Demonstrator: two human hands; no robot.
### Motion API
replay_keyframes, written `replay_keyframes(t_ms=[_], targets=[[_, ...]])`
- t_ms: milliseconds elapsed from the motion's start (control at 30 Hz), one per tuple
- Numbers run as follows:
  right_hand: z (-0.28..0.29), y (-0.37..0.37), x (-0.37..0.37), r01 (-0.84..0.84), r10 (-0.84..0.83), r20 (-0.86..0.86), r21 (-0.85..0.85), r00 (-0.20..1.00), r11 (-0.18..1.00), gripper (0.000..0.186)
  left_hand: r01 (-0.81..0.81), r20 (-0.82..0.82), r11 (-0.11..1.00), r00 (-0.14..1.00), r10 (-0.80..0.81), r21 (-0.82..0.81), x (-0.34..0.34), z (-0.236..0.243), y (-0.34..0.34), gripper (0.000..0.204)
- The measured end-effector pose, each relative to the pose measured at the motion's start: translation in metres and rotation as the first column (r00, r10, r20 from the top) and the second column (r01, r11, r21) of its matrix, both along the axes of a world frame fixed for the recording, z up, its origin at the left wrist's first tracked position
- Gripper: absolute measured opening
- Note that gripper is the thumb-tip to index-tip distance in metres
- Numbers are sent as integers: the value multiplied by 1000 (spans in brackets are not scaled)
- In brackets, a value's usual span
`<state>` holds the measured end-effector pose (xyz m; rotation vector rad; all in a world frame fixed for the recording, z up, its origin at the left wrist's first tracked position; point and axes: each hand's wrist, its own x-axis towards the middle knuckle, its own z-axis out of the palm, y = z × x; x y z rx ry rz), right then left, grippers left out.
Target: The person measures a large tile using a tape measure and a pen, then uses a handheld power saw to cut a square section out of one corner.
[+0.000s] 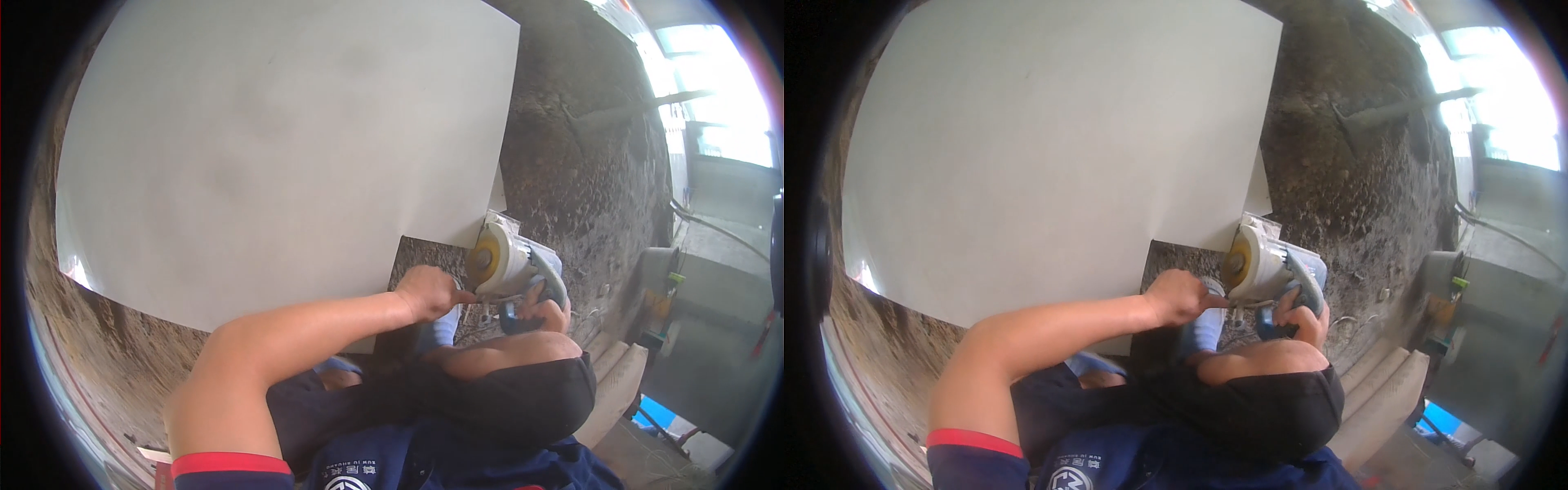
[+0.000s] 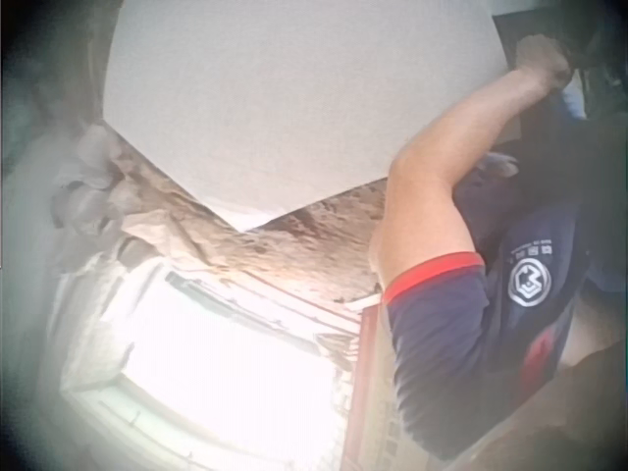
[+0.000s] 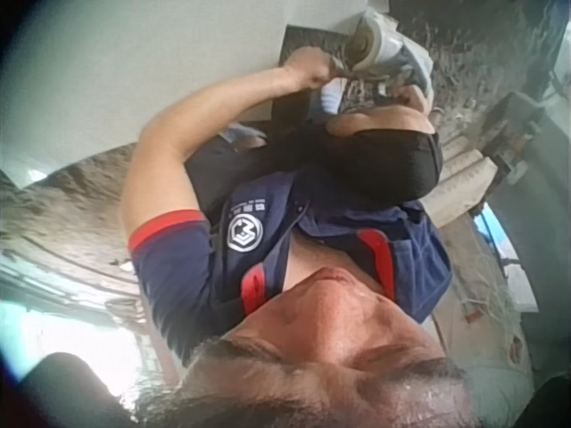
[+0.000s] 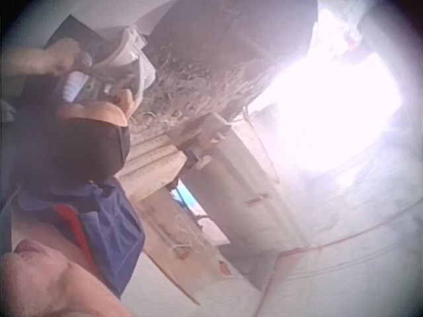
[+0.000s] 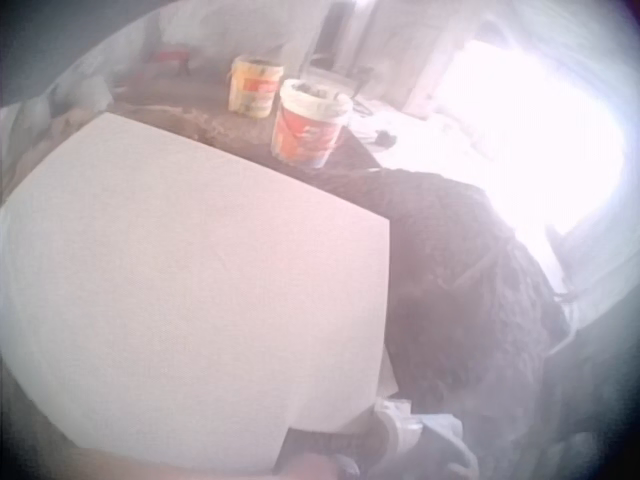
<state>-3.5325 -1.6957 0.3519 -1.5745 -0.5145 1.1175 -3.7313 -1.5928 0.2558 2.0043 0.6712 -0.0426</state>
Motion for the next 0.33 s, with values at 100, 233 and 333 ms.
replay_keyframes(t_ms=[100,233,333], targets=[[1,0,-6,16,-16,26,18,1000,1000,17,-29,10,1000,1000,29,-7,-4,0,-5,63],[0,4,-17,241,-236,-231,-3,944,970,18,-116,80,951,986,145,-285,-9,4,-16,64],[-11,-6,-13,363,-342,-425,-34,838,931,21,-89,37,825,991,132,-558,-10,2,-29,57]])
